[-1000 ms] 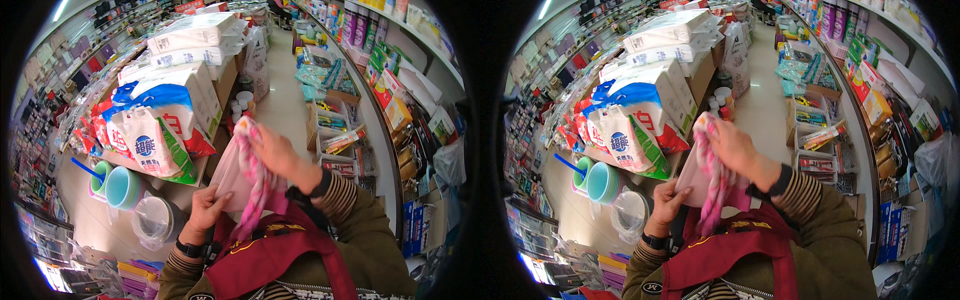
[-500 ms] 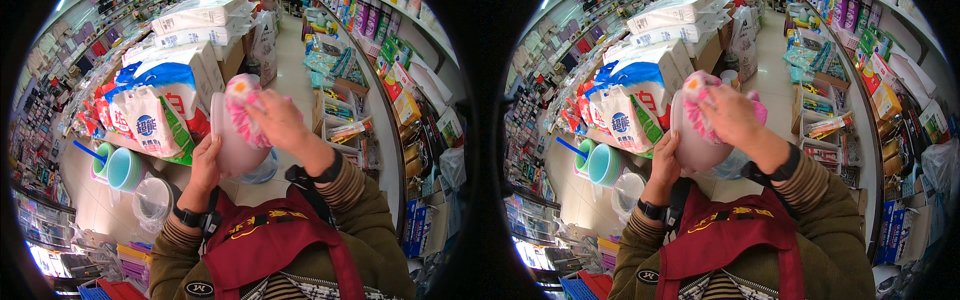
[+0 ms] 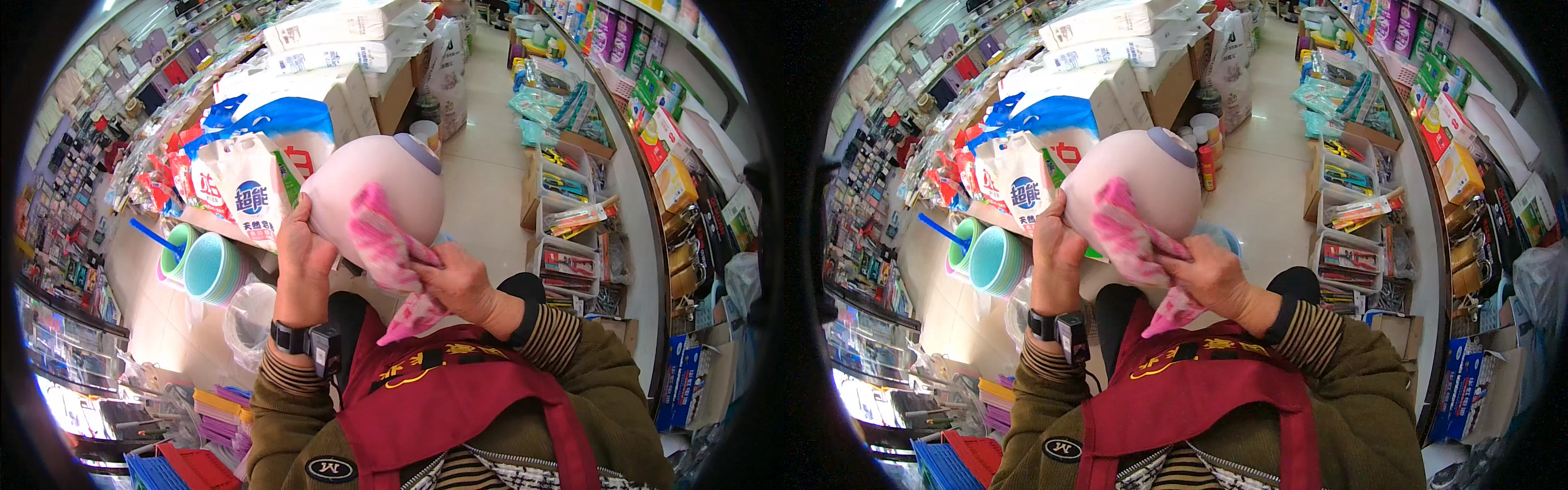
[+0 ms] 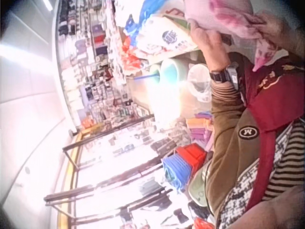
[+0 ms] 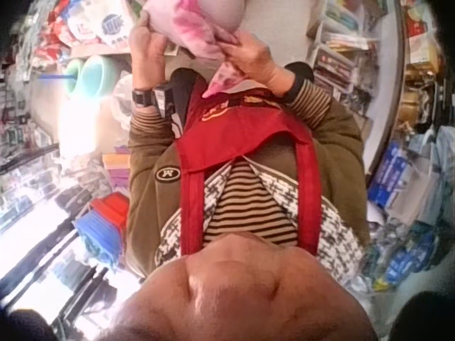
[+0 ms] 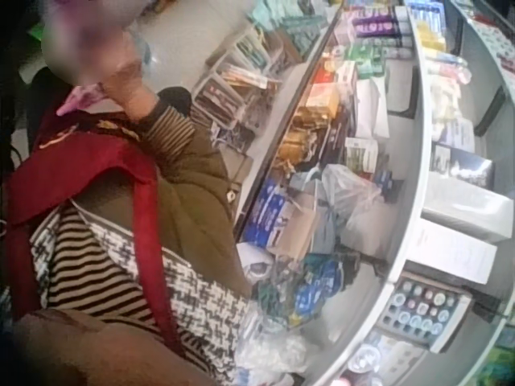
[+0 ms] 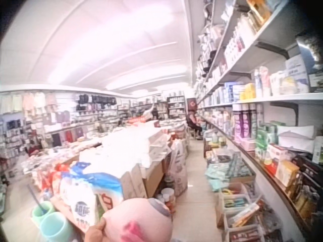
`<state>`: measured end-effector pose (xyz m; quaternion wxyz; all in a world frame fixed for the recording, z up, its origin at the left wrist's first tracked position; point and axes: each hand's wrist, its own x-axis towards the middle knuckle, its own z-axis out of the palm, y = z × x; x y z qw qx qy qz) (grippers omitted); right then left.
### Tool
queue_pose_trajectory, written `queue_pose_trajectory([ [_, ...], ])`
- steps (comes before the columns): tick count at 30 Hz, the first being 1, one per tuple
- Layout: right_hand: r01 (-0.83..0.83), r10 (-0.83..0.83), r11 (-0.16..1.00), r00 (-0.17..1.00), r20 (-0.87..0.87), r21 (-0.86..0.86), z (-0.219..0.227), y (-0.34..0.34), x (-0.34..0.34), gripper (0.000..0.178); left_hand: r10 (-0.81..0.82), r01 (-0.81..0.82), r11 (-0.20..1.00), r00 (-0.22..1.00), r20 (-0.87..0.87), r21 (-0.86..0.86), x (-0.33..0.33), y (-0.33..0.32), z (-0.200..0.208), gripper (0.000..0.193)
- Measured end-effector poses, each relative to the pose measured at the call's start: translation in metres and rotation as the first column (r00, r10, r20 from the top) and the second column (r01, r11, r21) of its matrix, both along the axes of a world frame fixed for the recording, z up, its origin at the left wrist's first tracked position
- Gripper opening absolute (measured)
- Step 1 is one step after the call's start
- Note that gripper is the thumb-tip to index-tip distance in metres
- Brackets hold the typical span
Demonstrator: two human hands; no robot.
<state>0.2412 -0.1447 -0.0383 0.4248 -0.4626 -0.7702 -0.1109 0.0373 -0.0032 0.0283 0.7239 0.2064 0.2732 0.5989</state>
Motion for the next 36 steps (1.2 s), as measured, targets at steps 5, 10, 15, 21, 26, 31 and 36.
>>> queue_pose_trajectory([
  [5, 0.062, -0.062, 0.994, 0.998, 0.007, -0.094, -0.048, -0.007, 0.033, 0.029, 0.005, -0.006, 0.998, 1.000, -0.025, -0.066, -0.018, -0.004, -0.001, 0.043],
  [10, 0.193, -0.258, 0.947, 0.934, -0.249, -0.258, -0.085, -0.003, 0.064, 0.031, -0.063, 0.066, 0.991, 0.998, 0.025, -0.113, -0.036, -0.009, -0.003, 0.042],
  [15, 0.073, -0.513, 0.809, 0.571, -0.641, -0.583, -0.043, -0.005, 0.099, 0.021, -0.107, 0.116, 0.986, 0.991, 0.082, -0.116, -0.041, -0.019, -0.016, 0.042],
  [21, 0.127, -0.127, 0.992, 0.970, -0.209, -0.015, 0.028, -0.032, 0.055, 0.041, -0.141, 0.140, 0.986, 0.990, -0.009, -0.091, -0.023, -0.033, -0.019, 0.045],
  [26, 0.138, -0.124, 0.985, 0.982, -0.140, 0.100, 0.058, -0.017, 0.029, 0.047, -0.225, 0.249, 0.959, 0.960, -0.169, 0.138, -0.018, -0.057, -0.012, 0.047],
  [31, 0.287, -0.305, 0.948, 0.942, -0.143, -0.136, 0.075, 0.017, 0.026, 0.027, -0.231, 0.322, 0.916, 0.912, -0.340, 0.241, -0.018, -0.080, -0.016, 0.047],
  [36, 0.436, -0.410, 0.704, 0.894, 0.181, -0.560, 0.079, 0.064, 0.065, 0.027, -0.174, 0.347, 0.890, 0.858, -0.484, 0.295, -0.029, -0.083, -0.016, 0.051],
])
